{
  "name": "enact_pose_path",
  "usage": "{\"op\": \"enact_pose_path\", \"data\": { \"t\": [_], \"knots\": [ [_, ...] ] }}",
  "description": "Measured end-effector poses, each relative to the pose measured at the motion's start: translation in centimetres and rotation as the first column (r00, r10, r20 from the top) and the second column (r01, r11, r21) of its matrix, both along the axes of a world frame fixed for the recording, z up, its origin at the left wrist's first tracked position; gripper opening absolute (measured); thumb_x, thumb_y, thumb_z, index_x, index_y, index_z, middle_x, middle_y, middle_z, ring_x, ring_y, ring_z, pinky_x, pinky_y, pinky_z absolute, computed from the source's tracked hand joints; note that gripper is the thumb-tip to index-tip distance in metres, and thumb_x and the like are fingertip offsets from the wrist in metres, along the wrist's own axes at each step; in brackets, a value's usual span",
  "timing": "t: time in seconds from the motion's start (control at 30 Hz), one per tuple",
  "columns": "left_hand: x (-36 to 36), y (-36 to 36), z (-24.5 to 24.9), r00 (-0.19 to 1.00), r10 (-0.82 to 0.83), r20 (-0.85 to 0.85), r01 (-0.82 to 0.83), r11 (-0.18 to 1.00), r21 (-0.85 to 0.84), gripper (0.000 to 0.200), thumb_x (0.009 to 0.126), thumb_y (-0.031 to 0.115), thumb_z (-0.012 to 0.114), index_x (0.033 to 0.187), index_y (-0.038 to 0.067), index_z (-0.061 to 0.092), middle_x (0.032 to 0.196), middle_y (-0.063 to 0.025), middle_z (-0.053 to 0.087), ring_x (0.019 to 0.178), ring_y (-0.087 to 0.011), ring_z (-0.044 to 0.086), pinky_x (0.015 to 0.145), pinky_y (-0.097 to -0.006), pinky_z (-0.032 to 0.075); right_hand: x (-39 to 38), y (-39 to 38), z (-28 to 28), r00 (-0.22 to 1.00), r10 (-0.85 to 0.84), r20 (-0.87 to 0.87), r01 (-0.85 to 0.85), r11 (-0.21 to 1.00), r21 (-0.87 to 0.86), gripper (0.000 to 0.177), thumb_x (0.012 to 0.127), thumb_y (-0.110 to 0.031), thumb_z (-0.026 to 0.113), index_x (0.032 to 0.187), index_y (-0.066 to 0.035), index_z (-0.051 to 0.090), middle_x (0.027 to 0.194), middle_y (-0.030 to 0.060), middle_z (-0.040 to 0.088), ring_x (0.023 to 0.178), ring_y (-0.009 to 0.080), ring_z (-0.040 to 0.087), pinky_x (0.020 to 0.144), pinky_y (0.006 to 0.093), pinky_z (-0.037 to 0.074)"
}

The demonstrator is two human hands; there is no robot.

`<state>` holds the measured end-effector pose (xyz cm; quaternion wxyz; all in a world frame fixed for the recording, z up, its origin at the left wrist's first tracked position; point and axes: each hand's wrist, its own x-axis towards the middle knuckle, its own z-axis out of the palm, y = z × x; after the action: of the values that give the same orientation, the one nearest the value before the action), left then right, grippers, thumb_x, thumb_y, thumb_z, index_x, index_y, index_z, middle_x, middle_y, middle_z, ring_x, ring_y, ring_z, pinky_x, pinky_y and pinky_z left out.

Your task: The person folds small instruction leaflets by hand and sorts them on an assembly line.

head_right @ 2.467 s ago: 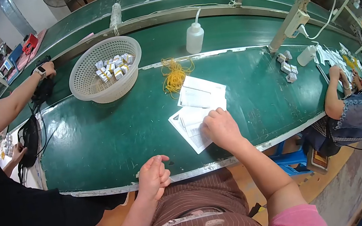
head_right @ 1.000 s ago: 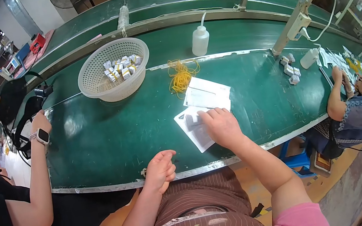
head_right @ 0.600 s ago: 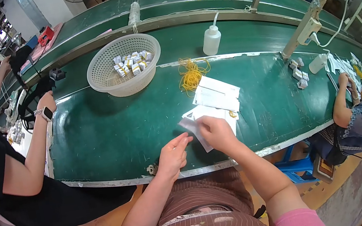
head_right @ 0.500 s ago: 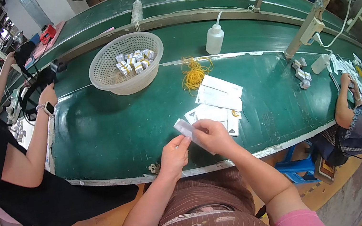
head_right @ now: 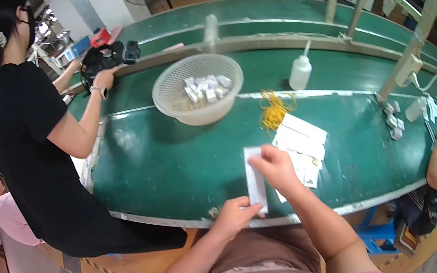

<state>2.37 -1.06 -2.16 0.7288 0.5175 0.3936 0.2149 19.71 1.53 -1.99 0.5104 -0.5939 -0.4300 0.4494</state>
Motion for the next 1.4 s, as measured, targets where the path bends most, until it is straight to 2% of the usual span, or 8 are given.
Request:
{"op": "enact_pose_path", "data": {
  "t": [0.37, 0.47, 0.6, 0.8, 0.83, 0.97, 1.13, 1.4],
  "knots": [
    [-2.6, 2.1, 1.2, 0.986, 0.166, 0.007, -0.166, 0.985, -0.038, 0.022, 0.098, 0.022, 0.057, 0.100, 0.000, 0.062, 0.057, 0.0087, 0.043, 0.043, 0.0002, 0.030, 0.039, -0.0200, 0.020, -2.6, -2.3, 0.1, 0.984, 0.117, -0.134, -0.111, 0.992, 0.052, 0.014, 0.089, -0.003, 0.064, 0.103, -0.001, 0.064, 0.088, 0.0031, 0.065, 0.075, 0.0096, 0.058, 0.066, 0.0250, 0.046],
    [-2.4, 2.4, 0.9, 0.947, 0.295, 0.129, -0.249, 0.925, -0.288, 0.017, 0.097, 0.020, 0.058, 0.093, 0.003, 0.061, 0.060, 0.0075, 0.047, 0.043, -0.0002, 0.032, 0.038, -0.0188, 0.021, -1.5, -3.7, 3.1, 0.778, -0.063, 0.625, -0.247, 0.884, 0.396, 0.035, 0.079, 0.005, 0.066, 0.112, -0.005, 0.063, 0.109, 0.0102, 0.062, 0.090, 0.0202, 0.060, 0.076, 0.0311, 0.049],
    [-1.9, 2.0, 0.8, 0.929, 0.315, 0.196, -0.237, 0.910, -0.339, 0.013, 0.097, 0.016, 0.057, 0.088, 0.006, 0.060, 0.066, 0.0058, 0.050, 0.043, 0.0000, 0.034, 0.038, -0.0179, 0.022, -1.8, -6.0, 4.7, 0.662, 0.044, 0.748, -0.471, 0.801, 0.369, 0.035, 0.070, -0.001, 0.074, 0.102, -0.010, 0.067, 0.126, 0.0146, 0.055, 0.108, 0.0351, 0.054, 0.090, 0.0423, 0.047],
    [-0.4, 0.7, 1.6, 0.948, 0.313, 0.060, -0.303, 0.944, -0.133, 0.011, 0.092, 0.006, 0.058, 0.099, 0.004, 0.066, 0.074, 0.0010, 0.062, 0.045, 0.0006, 0.036, 0.038, -0.0180, 0.024, -2.3, -5.9, 0.4, 0.987, 0.045, 0.157, -0.097, 0.936, 0.338, 0.006, 0.087, -0.008, 0.067, 0.090, -0.003, 0.064, 0.121, 0.0148, 0.058, 0.105, 0.0249, 0.057, 0.088, 0.0359, 0.046],
    [-0.3, 0.3, 2.1, 0.952, 0.298, 0.071, -0.298, 0.955, -0.009, 0.015, 0.093, 0.013, 0.061, 0.096, 0.000, 0.067, 0.083, -0.0031, 0.069, 0.065, -0.0067, 0.058, 0.060, -0.0230, 0.046, -2.5, -5.9, 0.0, 0.994, 0.050, 0.096, -0.080, 0.935, 0.344, 0.008, 0.090, -0.008, 0.063, 0.090, 0.000, 0.062, 0.108, 0.0118, 0.063, 0.095, 0.0179, 0.059, 0.081, 0.0314, 0.048],
    [-1.0, 0.1, 1.9, 0.965, 0.261, -0.004, -0.258, 0.956, 0.138, 0.017, 0.094, 0.013, 0.060, 0.098, -0.001, 0.067, 0.083, -0.0026, 0.068, 0.077, -0.0090, 0.063, 0.070, -0.0260, 0.049, -3.3, -6.7, 1.3, 0.977, 0.097, -0.188, -0.065, 0.984, 0.169, 0.010, 0.096, -0.008, 0.058, 0.093, 0.002, 0.057, 0.095, 0.0041, 0.061, 0.085, 0.0084, 0.055, 0.078, 0.0249, 0.046],
    [-2.7, 1.2, 1.3, 0.914, 0.335, 0.230, -0.321, 0.942, -0.099, 0.019, 0.094, 0.016, 0.060, 0.095, -0.002, 0.066, 0.071, 0.0016, 0.060, 0.065, -0.0059, 0.053, 0.061, -0.0244, 0.044, -3.4, -6.6, 0.8, 0.997, 0.071, 0.003, -0.071, 0.981, 0.180, 0.008, 0.094, -0.004, 0.058, 0.090, 0.002, 0.057, 0.094, 0.0052, 0.061, 0.080, 0.0078, 0.056, 0.071, 0.0232, 0.046],
    [-2.4, 1.7, 3.2, 0.947, 0.319, 0.038, -0.312, 0.882, 0.354, 0.018, 0.089, 0.011, 0.065, 0.080, -0.004, 0.063, 0.071, -0.0031, 0.053, 0.066, -0.0083, 0.047, 0.059, -0.0254, 0.038, -3.8, -6.5, 1.3, 0.995, 0.024, 0.094, -0.042, 0.978, 0.202, 0.007, 0.087, -0.003, 0.063, 0.085, 0.002, 0.059, 0.086, 0.0096, 0.065, 0.077, 0.0156, 0.061, 0.072, 0.0277, 0.048]
  ]
}}
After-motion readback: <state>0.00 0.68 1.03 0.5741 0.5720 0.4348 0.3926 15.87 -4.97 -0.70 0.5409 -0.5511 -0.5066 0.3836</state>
